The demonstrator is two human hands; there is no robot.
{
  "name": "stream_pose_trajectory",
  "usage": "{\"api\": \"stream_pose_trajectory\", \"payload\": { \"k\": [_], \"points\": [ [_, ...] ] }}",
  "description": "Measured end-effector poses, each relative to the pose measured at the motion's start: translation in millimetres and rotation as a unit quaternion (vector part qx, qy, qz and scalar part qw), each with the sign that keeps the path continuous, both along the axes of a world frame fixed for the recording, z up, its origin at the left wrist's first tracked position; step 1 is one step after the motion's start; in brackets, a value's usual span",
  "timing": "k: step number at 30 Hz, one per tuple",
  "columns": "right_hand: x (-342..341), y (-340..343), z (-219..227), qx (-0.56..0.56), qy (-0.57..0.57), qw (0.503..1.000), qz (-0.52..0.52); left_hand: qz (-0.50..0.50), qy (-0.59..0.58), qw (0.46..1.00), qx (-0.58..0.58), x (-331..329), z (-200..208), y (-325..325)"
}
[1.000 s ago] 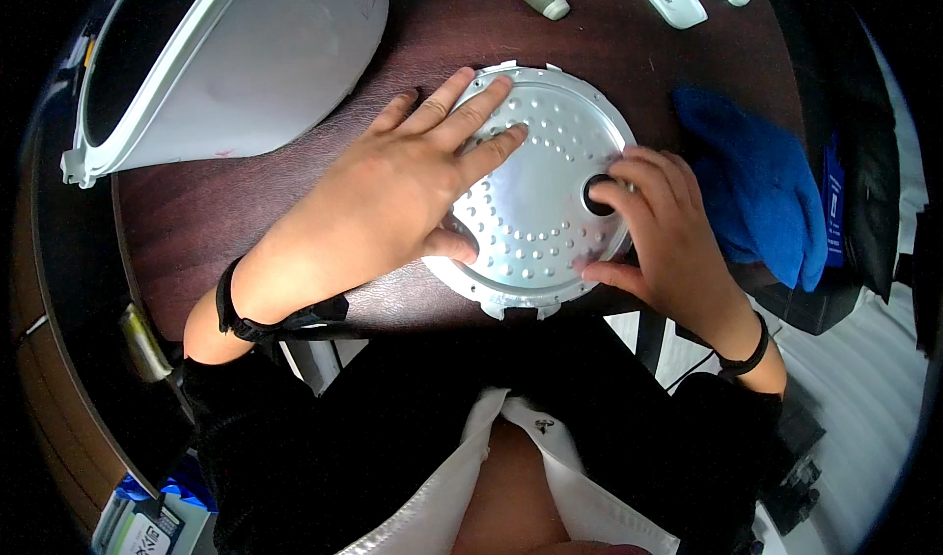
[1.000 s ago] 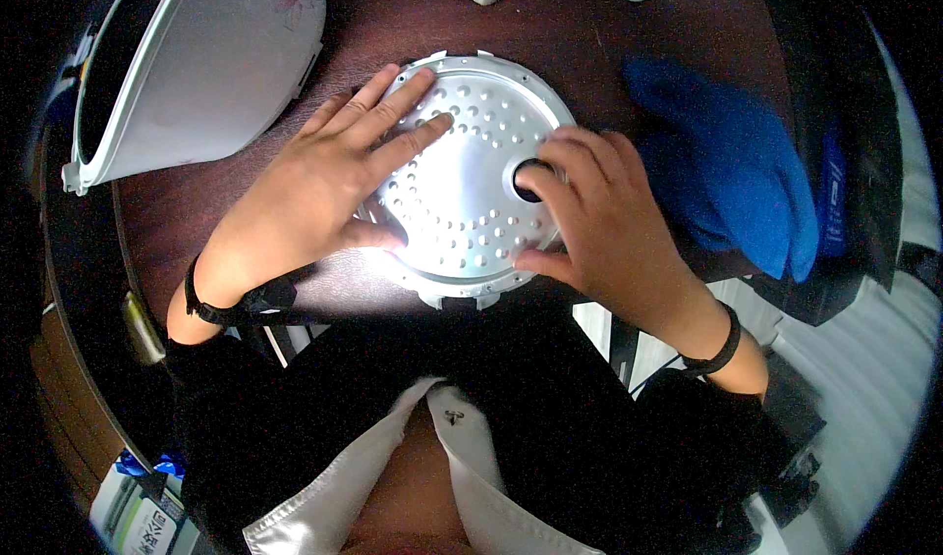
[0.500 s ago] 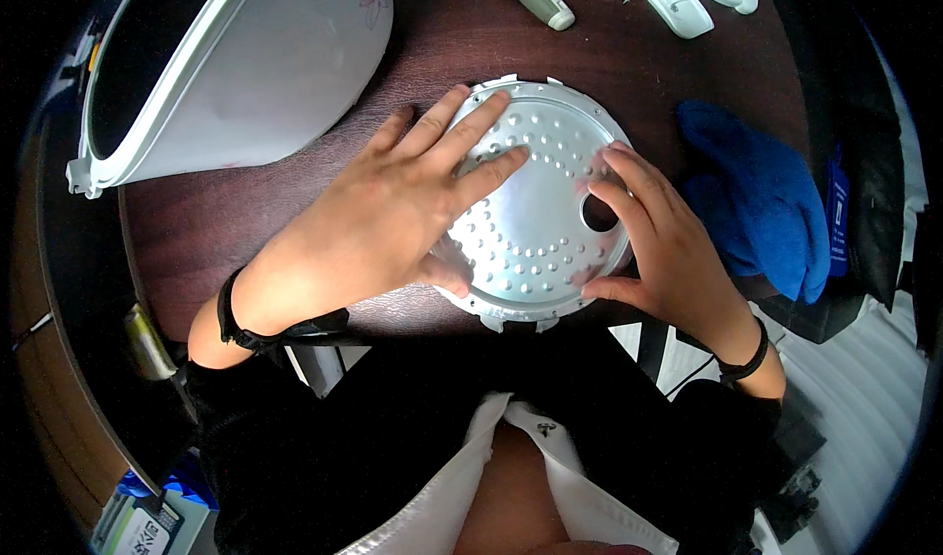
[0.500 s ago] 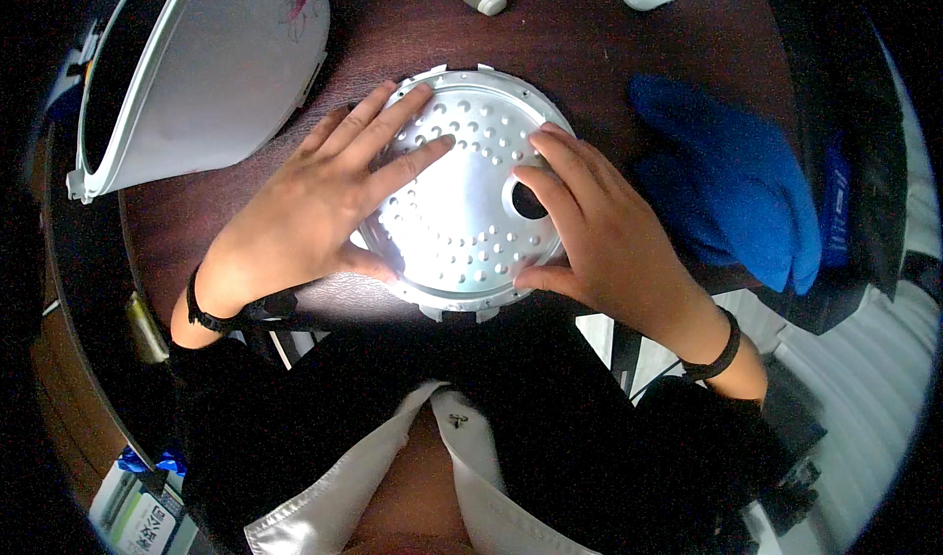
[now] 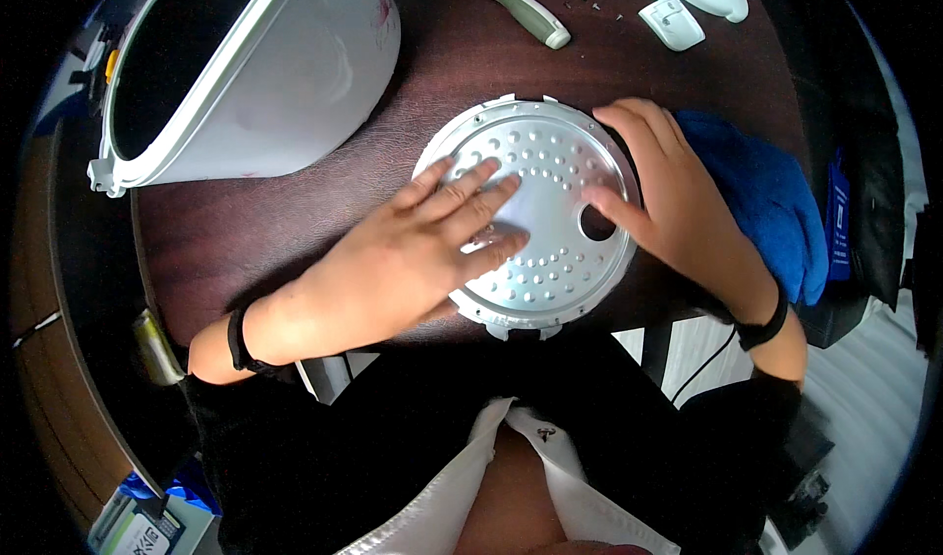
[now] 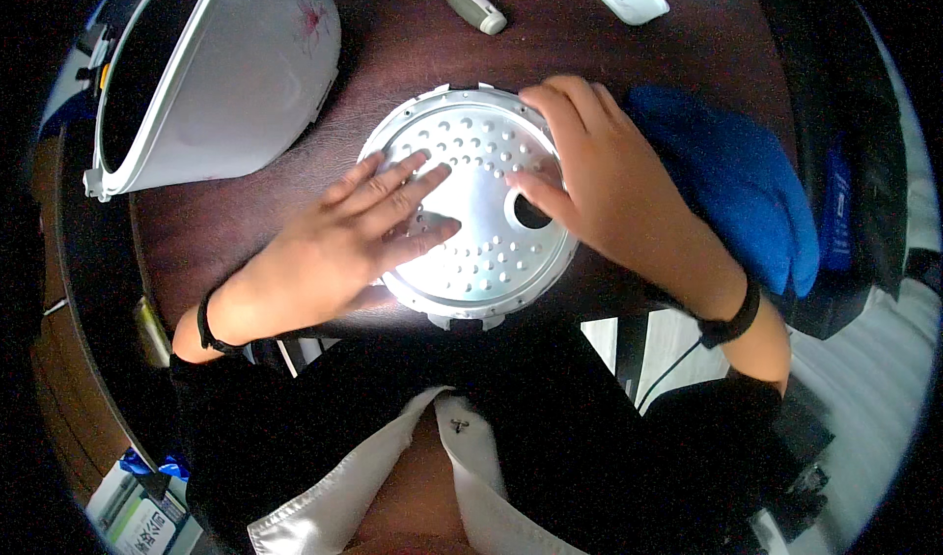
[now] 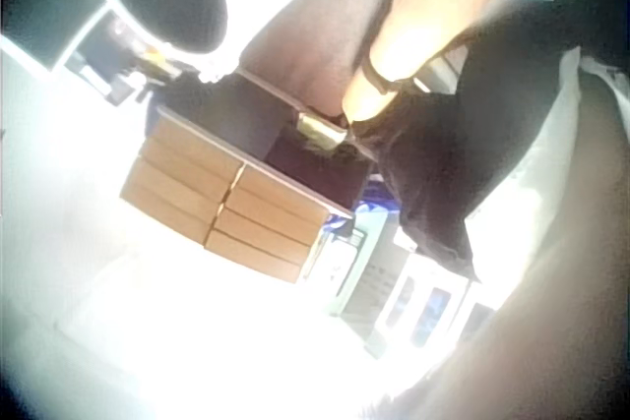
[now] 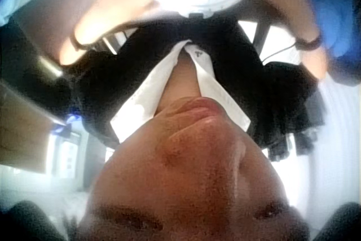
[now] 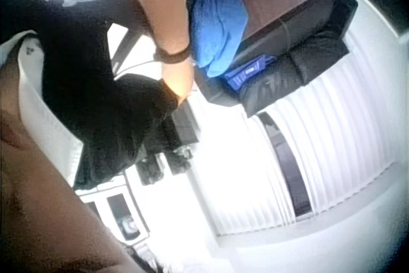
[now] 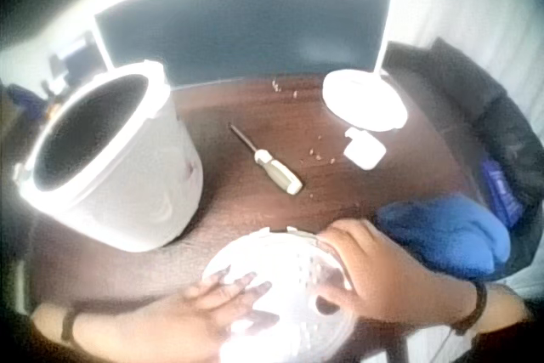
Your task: The person assembles a white rice cooker by inserting a rubber gasket into the lid frame, wiping the cooker rim with a blue cloth, and fitting a perforated metal tray into the lid. The person handles the cooker body, lid frame, gasket, cloth, and tray on a wooden table.
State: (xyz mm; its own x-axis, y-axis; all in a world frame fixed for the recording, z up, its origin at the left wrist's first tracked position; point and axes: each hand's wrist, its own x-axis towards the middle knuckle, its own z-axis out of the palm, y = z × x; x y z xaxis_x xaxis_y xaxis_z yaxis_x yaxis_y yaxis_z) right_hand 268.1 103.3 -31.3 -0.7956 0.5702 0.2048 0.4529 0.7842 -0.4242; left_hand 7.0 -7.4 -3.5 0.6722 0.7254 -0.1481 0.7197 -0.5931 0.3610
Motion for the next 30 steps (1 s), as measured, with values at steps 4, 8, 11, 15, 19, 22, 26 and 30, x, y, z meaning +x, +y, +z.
{"api": "stream_pose_trajectory", "payload": {
  "k": [4,8,11,15,19,22,26,30],
  "points": [
    [-17.2,15.5,-13.3,-0.004,-0.023,1.000,-0.014,-0.043,-0.007,0.997,0.064,3.8,-5.0,-10.9],
    [-28.0,17.6,-9.7,0.006,-0.043,0.999,0.008,-0.059,-0.004,0.996,0.063,1.1,-4.7,-16.0],
    [-30.4,19.9,-10.6,0.013,-0.036,0.999,0.019,-0.081,-0.008,0.994,0.075,-1.6,-2.2,-12.1],
    [-31.4,21.9,-10.7,-0.018,-0.017,0.999,0.035,-0.088,-0.014,0.994,0.070,-6.2,-7.0,-15.7],
    [-32.8,22.5,-12.1,-0.019,-0.022,0.999,0.045,-0.096,-0.013,0.993,0.067,-5.7,-7.8,-21.1],
    [-35.6,20.4,-10.5,-0.007,-0.036,0.998,0.056,-0.100,-0.025,0.992,0.075,-7.0,-8.6,-23.6],
    [-35.8,23.3,-2.4,-0.024,-0.060,0.995,0.073,-0.105,-0.056,0.988,0.096,-15.0,-15.3,-26.7],
    [-21.5,23.4,12.0,-0.066,-0.072,0.994,0.053,-0.107,-0.041,0.981,0.157,-16.9,-5.5,-25.5]
  ]
}}
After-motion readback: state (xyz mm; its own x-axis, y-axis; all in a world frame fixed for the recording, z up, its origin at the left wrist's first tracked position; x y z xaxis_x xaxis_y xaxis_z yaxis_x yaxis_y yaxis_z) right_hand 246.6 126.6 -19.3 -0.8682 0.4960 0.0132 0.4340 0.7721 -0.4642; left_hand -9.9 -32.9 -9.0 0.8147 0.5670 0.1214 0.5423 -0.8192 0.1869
